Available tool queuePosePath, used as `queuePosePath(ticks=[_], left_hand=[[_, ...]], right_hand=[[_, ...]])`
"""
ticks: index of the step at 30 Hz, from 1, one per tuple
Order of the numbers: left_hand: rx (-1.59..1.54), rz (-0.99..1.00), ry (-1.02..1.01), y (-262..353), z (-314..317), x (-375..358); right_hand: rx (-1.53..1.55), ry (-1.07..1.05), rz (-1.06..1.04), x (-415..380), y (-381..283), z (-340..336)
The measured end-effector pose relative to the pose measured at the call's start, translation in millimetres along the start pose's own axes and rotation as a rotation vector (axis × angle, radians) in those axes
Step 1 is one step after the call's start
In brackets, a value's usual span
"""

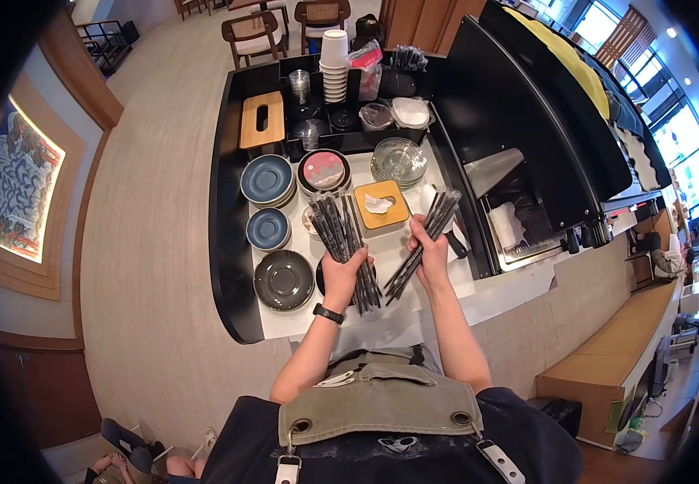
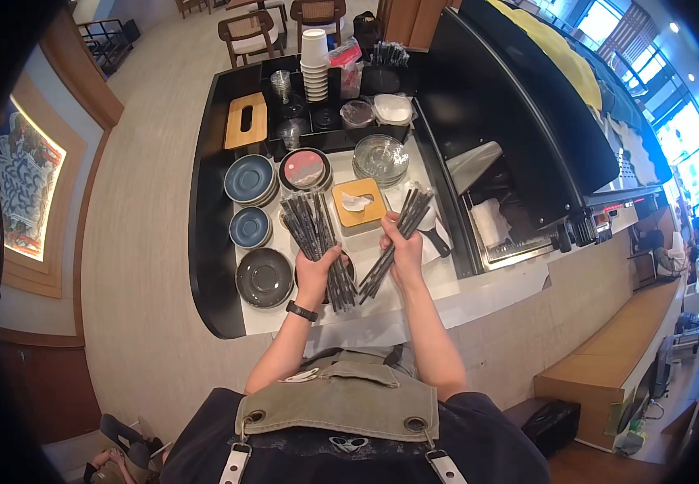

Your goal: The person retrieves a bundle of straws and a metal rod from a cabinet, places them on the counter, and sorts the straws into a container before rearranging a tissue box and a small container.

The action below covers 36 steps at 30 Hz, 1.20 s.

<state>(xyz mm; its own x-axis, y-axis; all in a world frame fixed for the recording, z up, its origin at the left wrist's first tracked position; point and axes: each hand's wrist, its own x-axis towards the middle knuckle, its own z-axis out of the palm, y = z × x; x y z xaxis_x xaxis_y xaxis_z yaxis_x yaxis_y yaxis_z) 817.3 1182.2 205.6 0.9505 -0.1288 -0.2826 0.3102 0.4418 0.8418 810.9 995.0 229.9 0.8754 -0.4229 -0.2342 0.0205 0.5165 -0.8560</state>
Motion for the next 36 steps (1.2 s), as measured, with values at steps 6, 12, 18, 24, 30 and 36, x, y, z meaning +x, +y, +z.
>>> queuePosePath(ticks=[6,12,18,24,30,36], left_hand=[[0.057,0.063,0.025,10.2,-4.2,-1.8],[0.079,0.061,0.010,11.6,-10.0,-1.8],[0.080,0.032,-0.014,7.0,0.5,-9.5],[0.225,0.056,0.052,-20.0,28.0,3.2],[0.253,0.055,0.009,-34.8,49.5,11.3],[0.304,0.085,0.031,-41.2,46.0,19.1]], right_hand=[[-0.161,-0.027,-0.275,11.9,-2.7,-15.7],[-0.247,-0.058,-0.448,13.6,6.0,-22.6],[-0.195,-0.023,-0.456,23.6,16.3,-14.3],[-0.268,-0.040,-0.467,33.3,27.5,-17.1],[-0.439,-0.021,-0.356,43.9,44.8,-40.1],[-0.607,-0.116,-0.316,39.2,26.9,-41.5]])
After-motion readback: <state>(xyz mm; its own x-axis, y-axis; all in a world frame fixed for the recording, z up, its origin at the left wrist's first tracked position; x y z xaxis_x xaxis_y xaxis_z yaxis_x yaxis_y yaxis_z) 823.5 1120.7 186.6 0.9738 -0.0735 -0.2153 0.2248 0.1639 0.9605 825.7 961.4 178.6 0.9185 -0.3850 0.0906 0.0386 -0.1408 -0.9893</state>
